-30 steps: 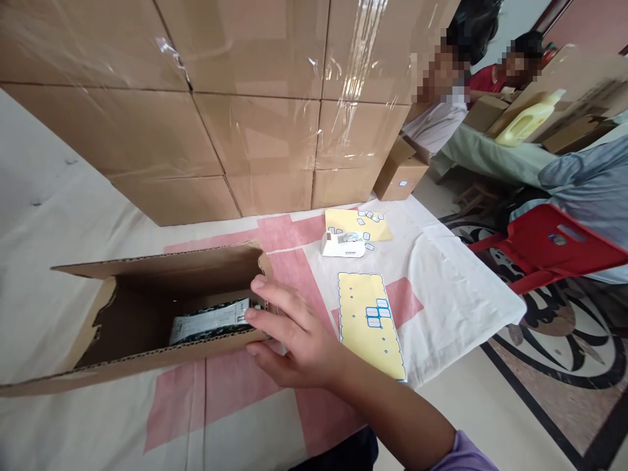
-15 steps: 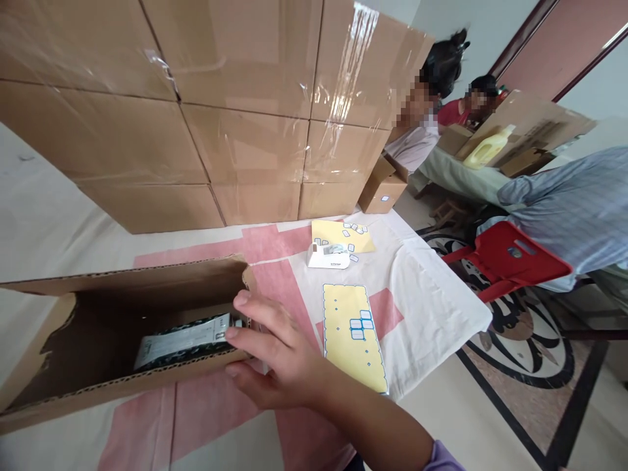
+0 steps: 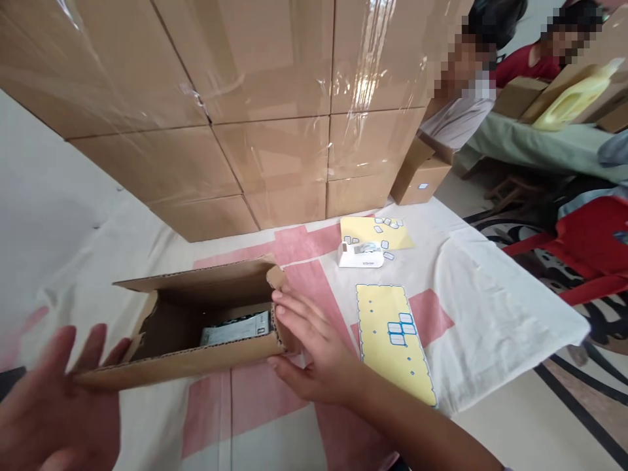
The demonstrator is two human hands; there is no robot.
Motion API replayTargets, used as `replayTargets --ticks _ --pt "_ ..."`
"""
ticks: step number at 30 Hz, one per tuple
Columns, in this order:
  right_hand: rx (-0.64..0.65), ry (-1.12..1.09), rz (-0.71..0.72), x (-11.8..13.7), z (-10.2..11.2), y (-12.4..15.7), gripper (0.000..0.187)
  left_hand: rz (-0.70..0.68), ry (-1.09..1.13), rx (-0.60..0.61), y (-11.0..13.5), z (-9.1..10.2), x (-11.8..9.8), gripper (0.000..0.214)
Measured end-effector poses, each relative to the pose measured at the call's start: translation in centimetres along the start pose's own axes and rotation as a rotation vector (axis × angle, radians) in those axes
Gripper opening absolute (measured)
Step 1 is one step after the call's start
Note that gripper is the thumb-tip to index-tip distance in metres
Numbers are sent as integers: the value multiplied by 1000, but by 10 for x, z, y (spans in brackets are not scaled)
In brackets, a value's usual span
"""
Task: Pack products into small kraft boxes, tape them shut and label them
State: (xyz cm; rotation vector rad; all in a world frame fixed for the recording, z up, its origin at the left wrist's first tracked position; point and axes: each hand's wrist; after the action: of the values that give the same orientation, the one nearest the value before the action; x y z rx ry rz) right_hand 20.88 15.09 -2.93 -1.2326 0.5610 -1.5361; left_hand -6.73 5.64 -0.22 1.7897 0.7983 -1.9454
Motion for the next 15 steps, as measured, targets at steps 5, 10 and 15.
replayTargets --ticks 5,10,15 --pt "12 -28 -10 -4 7 -5 69 -116 -47 105 -2 -2 15 58" --pt "11 -13 -33 -7 7 -6 60 -114 -23 84 9 7 21 49" --pt "181 59 12 -13 2 -5 44 -248 -9 219 10 8 32 31"
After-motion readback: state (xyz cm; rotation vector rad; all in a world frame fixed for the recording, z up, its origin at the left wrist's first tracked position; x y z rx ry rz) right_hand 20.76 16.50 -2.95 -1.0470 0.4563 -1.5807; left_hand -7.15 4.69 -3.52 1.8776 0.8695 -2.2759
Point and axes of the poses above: each hand's wrist, its own y-axis away from the middle knuckle, its own z-axis out of the back of the hand, x = y × z, and after that the axes turned 15 degrees about z, right-handed
